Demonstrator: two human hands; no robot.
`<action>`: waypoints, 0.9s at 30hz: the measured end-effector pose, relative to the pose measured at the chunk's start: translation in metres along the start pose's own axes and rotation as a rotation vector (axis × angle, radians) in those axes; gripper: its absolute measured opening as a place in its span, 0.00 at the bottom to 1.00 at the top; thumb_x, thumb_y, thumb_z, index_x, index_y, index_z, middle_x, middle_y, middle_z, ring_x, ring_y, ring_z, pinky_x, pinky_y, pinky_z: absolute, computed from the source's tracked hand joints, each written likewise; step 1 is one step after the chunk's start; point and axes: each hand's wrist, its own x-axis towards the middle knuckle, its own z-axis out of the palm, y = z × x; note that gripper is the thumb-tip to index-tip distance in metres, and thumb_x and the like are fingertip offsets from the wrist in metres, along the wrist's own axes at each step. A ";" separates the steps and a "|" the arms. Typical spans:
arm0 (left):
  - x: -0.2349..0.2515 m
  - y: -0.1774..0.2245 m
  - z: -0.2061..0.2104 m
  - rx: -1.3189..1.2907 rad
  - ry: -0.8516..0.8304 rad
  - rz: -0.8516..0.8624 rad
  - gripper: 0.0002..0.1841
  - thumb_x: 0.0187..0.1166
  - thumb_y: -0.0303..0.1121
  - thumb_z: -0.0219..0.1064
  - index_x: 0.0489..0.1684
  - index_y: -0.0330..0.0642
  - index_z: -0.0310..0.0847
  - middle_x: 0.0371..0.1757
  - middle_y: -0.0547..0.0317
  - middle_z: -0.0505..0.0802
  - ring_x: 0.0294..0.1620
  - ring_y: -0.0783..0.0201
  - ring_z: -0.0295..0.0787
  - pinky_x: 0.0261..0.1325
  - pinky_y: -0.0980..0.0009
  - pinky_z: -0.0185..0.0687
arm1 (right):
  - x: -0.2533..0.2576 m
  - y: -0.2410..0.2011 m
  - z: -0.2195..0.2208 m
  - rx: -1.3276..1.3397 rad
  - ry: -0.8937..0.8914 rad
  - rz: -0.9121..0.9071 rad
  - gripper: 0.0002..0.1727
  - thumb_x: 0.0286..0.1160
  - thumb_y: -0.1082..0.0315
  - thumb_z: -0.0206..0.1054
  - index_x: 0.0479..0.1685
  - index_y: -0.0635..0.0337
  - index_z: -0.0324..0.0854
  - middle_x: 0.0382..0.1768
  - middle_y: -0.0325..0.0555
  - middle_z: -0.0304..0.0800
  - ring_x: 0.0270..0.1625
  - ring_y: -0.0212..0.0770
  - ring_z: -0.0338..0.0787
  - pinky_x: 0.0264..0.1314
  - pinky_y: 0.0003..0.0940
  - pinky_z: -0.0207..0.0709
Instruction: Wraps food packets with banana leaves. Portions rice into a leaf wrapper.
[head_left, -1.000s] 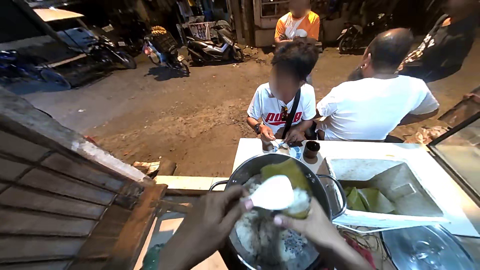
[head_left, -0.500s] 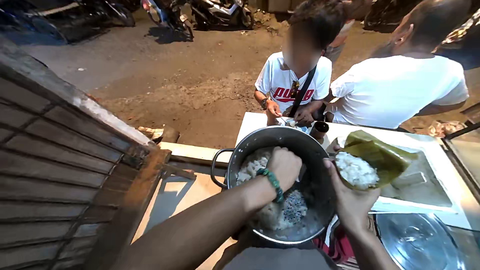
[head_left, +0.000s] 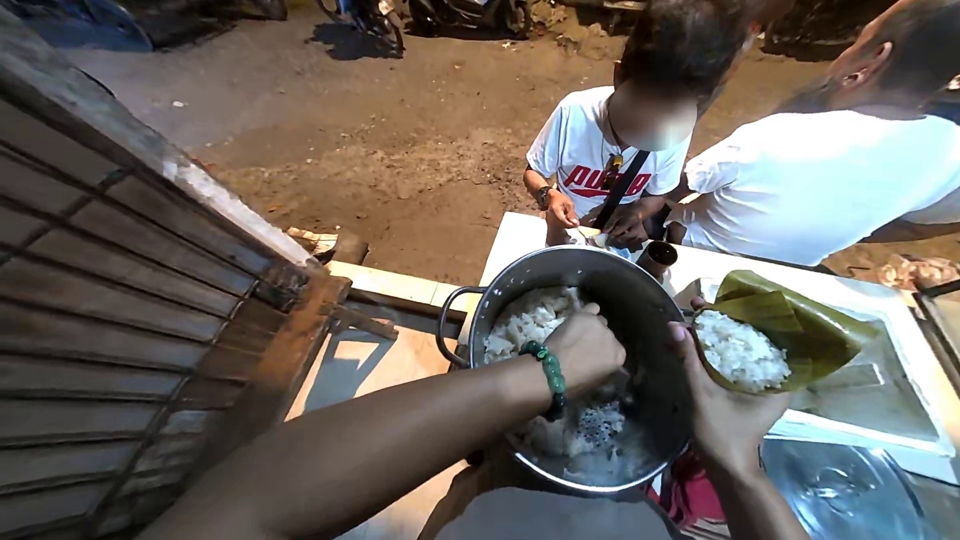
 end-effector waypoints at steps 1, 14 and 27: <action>0.002 -0.001 -0.003 0.063 0.071 -0.027 0.05 0.76 0.23 0.68 0.39 0.36 0.91 0.41 0.50 0.94 0.50 0.51 0.91 0.65 0.52 0.78 | 0.000 0.001 0.000 0.001 -0.006 -0.004 0.41 0.56 0.69 0.86 0.70 0.68 0.67 0.56 0.41 0.93 0.59 0.37 0.94 0.66 0.35 0.89; 0.021 0.000 0.023 0.187 0.139 0.544 0.10 0.78 0.17 0.62 0.32 0.31 0.90 0.36 0.48 0.94 0.48 0.51 0.91 0.70 0.52 0.73 | 0.000 -0.001 0.002 -0.017 -0.001 0.022 0.43 0.52 0.70 0.86 0.70 0.70 0.66 0.55 0.39 0.92 0.59 0.31 0.92 0.66 0.30 0.88; 0.025 0.006 -0.002 -0.114 -0.286 -0.037 0.09 0.82 0.28 0.64 0.49 0.31 0.86 0.49 0.40 0.92 0.53 0.41 0.89 0.52 0.42 0.82 | 0.001 0.003 0.000 0.000 -0.029 0.011 0.42 0.55 0.70 0.86 0.72 0.68 0.66 0.57 0.40 0.93 0.61 0.34 0.93 0.67 0.32 0.88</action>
